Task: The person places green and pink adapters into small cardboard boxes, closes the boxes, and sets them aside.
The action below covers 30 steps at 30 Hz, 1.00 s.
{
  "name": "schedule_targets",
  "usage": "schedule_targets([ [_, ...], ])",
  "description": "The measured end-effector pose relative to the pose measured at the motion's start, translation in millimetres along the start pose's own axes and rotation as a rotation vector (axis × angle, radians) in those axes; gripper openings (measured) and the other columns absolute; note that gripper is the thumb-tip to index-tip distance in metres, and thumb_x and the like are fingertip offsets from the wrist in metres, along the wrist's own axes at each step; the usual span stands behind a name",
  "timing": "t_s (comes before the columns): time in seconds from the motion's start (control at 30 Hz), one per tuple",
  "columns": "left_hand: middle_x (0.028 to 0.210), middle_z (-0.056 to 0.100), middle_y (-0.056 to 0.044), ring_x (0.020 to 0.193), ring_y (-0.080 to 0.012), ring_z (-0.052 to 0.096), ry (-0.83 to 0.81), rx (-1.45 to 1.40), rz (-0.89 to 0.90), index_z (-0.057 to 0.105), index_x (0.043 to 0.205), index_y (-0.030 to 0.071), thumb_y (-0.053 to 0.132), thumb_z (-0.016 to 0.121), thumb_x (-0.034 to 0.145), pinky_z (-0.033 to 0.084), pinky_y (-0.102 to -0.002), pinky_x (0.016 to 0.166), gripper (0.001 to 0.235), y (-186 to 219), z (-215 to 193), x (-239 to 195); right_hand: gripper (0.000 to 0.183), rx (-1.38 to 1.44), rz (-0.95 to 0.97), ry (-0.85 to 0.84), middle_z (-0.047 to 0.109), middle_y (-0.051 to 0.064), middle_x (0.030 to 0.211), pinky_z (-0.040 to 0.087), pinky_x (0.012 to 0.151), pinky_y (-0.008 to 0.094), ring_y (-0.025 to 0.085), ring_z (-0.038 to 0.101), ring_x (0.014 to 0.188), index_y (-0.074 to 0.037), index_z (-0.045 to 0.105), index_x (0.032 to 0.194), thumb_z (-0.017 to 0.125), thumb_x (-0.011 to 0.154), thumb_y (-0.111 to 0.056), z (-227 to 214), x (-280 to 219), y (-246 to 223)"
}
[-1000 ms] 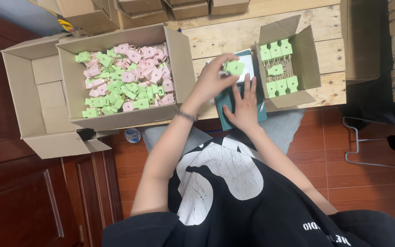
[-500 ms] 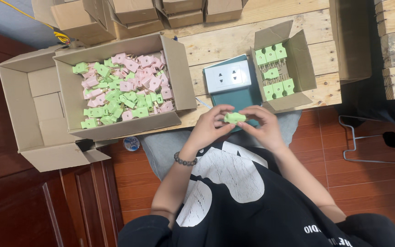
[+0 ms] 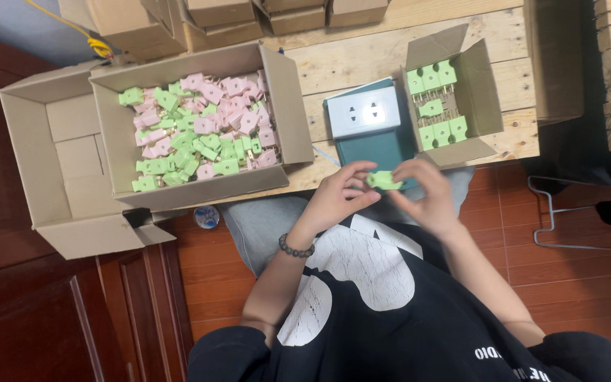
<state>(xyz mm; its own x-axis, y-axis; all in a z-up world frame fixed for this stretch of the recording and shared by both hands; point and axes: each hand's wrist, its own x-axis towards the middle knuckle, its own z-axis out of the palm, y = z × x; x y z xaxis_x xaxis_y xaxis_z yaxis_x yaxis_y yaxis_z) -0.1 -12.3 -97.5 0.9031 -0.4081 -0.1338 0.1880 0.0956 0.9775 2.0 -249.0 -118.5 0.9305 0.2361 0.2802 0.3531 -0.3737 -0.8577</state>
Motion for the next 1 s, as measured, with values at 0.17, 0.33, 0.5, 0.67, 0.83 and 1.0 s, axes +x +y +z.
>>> schedule_targets([
  [0.17, 0.113, 0.071, -0.024, 0.106, -0.0392, 0.074, 0.185, 0.334, 0.126, 0.069, 0.129, 0.0, 0.012, 0.084, 0.087, 0.064, -0.044, 0.089, 0.046, 3.3, -28.4, -3.4, 0.021, -0.157, -0.225, 0.095, 0.07, 0.012, 0.111, 0.055, 0.094, 0.05, 0.036, 0.068, 0.106, -0.006, 0.076, 0.103, 0.088, 0.085, -0.005, 39.1, 2.1, -8.6],
  [0.33, 0.108, 0.072, -0.028, 0.106, -0.0464, 0.071, 0.63, 0.671, 0.121, 0.067, 0.127, -0.003, 0.017, 0.08, 0.093, 0.058, -0.055, 0.089, 0.041, 47.2, -101.4, -20.6, 0.031, -0.289, -0.268, 0.221, 0.06, 0.019, 0.131, 0.044, 0.108, 0.054, 0.042, 0.056, 0.125, -0.005, 0.072, 0.117, 0.087, 0.091, -0.013, 25.7, -6.4, 1.7],
  [0.5, 0.141, 0.053, -0.019, 0.134, -0.043, 0.043, 0.908, 1.143, -0.088, 0.058, 0.142, 0.009, 0.023, 0.084, 0.089, 0.046, -0.063, 0.104, 0.061, -8.4, -151.1, -19.0, 0.124, -0.468, 0.033, 0.539, 0.002, 0.02, 0.171, 0.002, 0.129, 0.066, 0.04, 0.0, 0.159, -0.015, 0.011, 0.169, 0.108, 0.094, -0.033, 0.2, -40.4, 40.2],
  [0.67, 0.146, 0.047, -0.021, 0.142, -0.0457, 0.035, 0.798, 0.999, 0.134, 0.058, 0.141, 0.007, 0.015, 0.078, 0.097, 0.042, -0.059, 0.114, 0.048, 5.5, -92.0, 13.2, 0.157, -0.386, 0.232, 0.541, -0.02, 0.027, 0.174, -0.005, 0.131, 0.074, 0.052, -0.011, 0.163, -0.015, -0.021, 0.17, 0.115, 0.091, -0.019, -1.0, -50.3, 103.2],
  [0.83, 0.143, 0.052, -0.02, 0.143, -0.0446, 0.04, 0.491, 1.046, 0.22, 0.061, 0.139, 0.011, 0.012, 0.081, 0.093, 0.043, -0.059, 0.114, 0.05, -6.5, -45.8, 56.5, 0.162, -0.198, 0.312, 0.526, -0.015, 0.039, 0.173, 0.003, 0.134, 0.076, 0.062, -0.006, 0.163, -0.012, -0.034, 0.162, 0.108, 0.085, 0.0, 7.1, -26.1, 114.4],
  [1.0, 0.164, 0.032, -0.031, 0.156, -0.0534, 0.025, 0.159, 1.232, 0.01, 0.028, 0.168, 0.022, 0.018, 0.089, 0.083, 0.029, -0.069, 0.122, 0.105, -43.3, -37.2, 124.8, 0.163, -0.083, 0.284, 0.618, -0.011, 0.03, 0.178, 0.019, 0.14, 0.069, 0.055, 0.002, 0.167, -0.029, -0.038, 0.161, 0.102, 0.086, 0.009, 11.2, -17.0, 136.2],
])
